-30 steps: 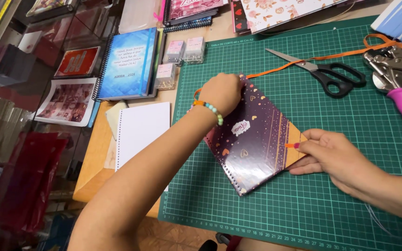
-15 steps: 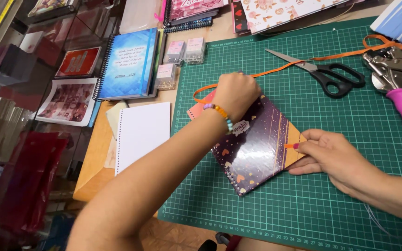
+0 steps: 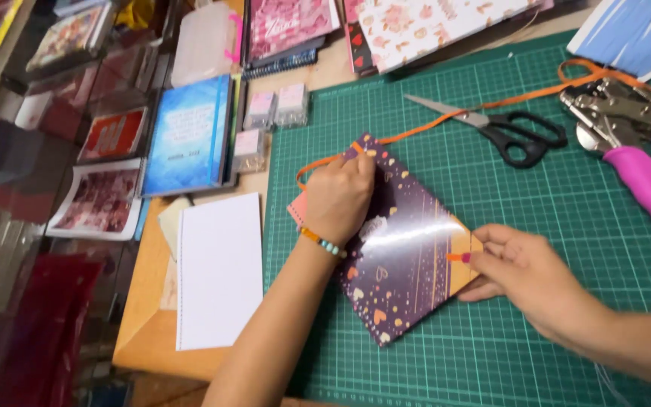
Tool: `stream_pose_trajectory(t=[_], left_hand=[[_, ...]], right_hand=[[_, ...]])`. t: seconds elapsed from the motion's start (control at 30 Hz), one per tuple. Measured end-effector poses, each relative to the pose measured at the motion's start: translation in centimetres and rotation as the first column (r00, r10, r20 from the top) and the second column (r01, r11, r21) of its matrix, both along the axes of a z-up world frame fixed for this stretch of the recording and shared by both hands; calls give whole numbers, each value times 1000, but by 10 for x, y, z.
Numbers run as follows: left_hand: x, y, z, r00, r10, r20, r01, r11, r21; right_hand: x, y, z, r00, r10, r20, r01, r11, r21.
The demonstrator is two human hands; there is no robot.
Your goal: The person assembles notebooks by punching holes in the covers and pages, then threading an orange ribbon through the holes to bind them. They handle multiple notebook covers and stacks of paper, using a hole punch and scissors on a green cutting mat.
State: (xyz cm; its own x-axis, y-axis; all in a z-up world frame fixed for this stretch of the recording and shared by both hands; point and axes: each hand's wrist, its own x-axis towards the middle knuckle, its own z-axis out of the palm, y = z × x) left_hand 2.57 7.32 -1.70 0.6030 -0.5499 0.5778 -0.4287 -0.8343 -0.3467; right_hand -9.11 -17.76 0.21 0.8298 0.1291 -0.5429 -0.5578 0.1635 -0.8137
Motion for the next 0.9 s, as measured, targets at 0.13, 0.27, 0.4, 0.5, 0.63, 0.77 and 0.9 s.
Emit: stream_pose_trajectory(t=[0.13, 0.27, 0.4, 0.5, 0.63, 0.77, 0.9], left_hand=[[-9, 2, 4, 999, -43, -7, 42, 994, -103], [-14, 0, 9, 1000, -19, -4, 17, 972, -233], [-20, -1, 10, 958, 12, -287, -175, 817, -550], [-17, -8, 22, 905, -123, -407, -239, 644, -726], [-15, -11, 21, 877, -88, -473, -300, 670, -679], [-20, -3, 12, 891, -70, -448, -237, 770, -592], [-19, 1, 1, 920, -9, -393, -222, 813, -539]], right_hand=[[-2, 2, 13, 999, 31, -27, -33, 996, -77], [-2, -3, 1, 1000, 26, 15, -26, 1000, -16], [-2, -7, -3, 998, 69, -11, -69, 997, -19], [-3, -8, -7, 997, 80, 4, -80, 997, -14], [-1, -8, -1, 996, 89, -29, -90, 996, -29], [0, -6, 4, 995, 85, -43, -86, 996, -29], [1, -6, 5, 995, 91, -49, -93, 995, -37]])
